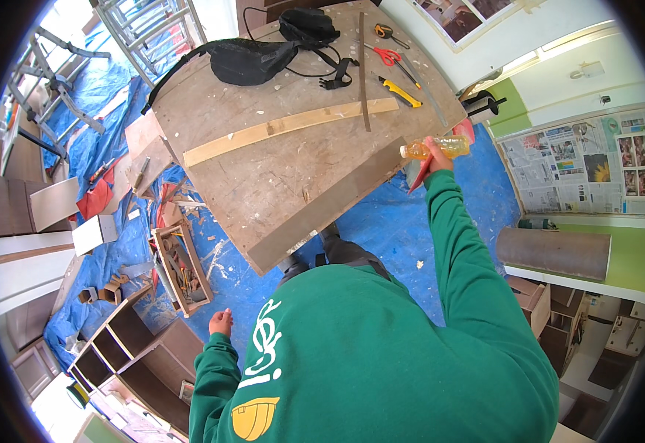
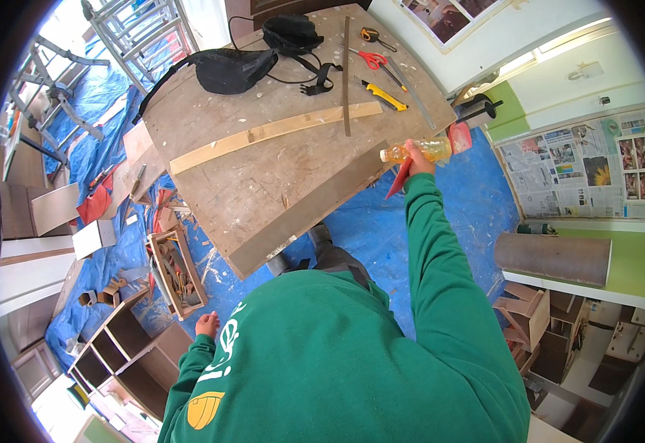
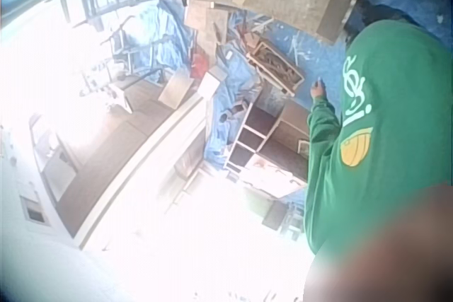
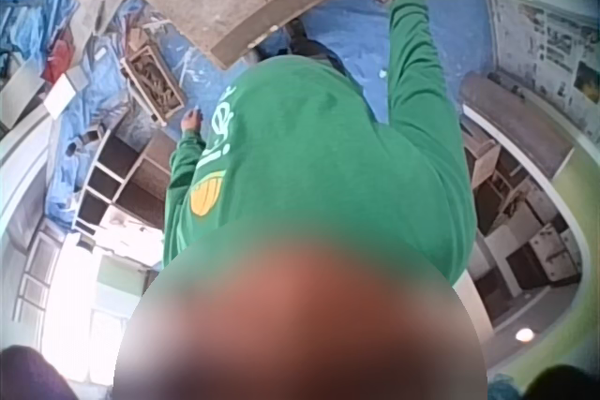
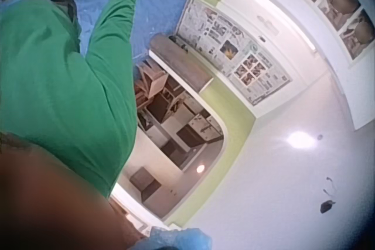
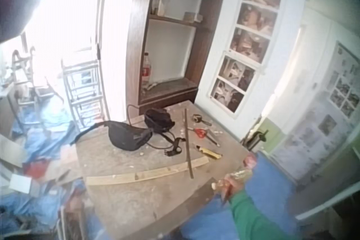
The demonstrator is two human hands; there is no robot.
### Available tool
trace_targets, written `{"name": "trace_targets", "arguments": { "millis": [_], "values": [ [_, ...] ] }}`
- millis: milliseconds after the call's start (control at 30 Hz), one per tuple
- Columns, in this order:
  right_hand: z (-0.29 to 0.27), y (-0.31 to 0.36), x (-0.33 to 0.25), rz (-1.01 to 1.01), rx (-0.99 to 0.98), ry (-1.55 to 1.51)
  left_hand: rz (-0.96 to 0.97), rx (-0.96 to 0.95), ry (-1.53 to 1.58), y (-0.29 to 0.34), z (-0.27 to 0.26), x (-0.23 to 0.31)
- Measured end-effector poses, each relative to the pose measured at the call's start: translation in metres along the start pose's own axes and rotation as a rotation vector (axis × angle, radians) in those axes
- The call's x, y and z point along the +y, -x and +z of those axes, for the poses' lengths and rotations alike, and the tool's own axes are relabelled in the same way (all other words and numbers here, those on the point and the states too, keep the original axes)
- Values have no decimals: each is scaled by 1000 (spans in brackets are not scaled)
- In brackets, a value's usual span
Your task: The person pours a yellow liquid from a plastic bottle onto a wooden plank and then uses a red sanding block to rub the liquid into the wood surface. The person repeatedly applies the liquid and sands the plank in a construction setting.
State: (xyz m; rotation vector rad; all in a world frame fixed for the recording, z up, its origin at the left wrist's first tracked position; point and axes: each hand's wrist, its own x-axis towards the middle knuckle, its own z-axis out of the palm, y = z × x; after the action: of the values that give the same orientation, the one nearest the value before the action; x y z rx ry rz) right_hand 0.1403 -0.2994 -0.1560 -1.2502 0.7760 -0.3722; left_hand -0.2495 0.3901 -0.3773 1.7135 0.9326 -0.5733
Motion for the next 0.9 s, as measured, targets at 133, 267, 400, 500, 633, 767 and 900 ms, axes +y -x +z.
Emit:
{"name": "trace_targets", "arguments": {
  "millis": [133, 267, 400, 500, 633, 767, 900],
  "values": [
    [-2, -8, 8, -74, -5, -17, -11, 2, -6, 4, 1, 5],
    [2, -12, 19, -84, -22, -36, -23, 6, 12, 7, -3, 5],
    [1, -20, 31, -141, -16, -62, -28, 1, 17, 8, 0, 7],
    [1, -16, 33, -68, -39, -25, -33, 8, 8, 9, 0, 7],
    [11, -3, 35, 8, -45, -26, -40, 16, 21, 13, -5, 9],
    [9, -7, 32, -21, -6, -73, -65, 13, -12, 18, 0, 22],
    [8, -19, 34, -104, 8, -53, -62, 27, -41, 22, -3, 23]
  ]
}}
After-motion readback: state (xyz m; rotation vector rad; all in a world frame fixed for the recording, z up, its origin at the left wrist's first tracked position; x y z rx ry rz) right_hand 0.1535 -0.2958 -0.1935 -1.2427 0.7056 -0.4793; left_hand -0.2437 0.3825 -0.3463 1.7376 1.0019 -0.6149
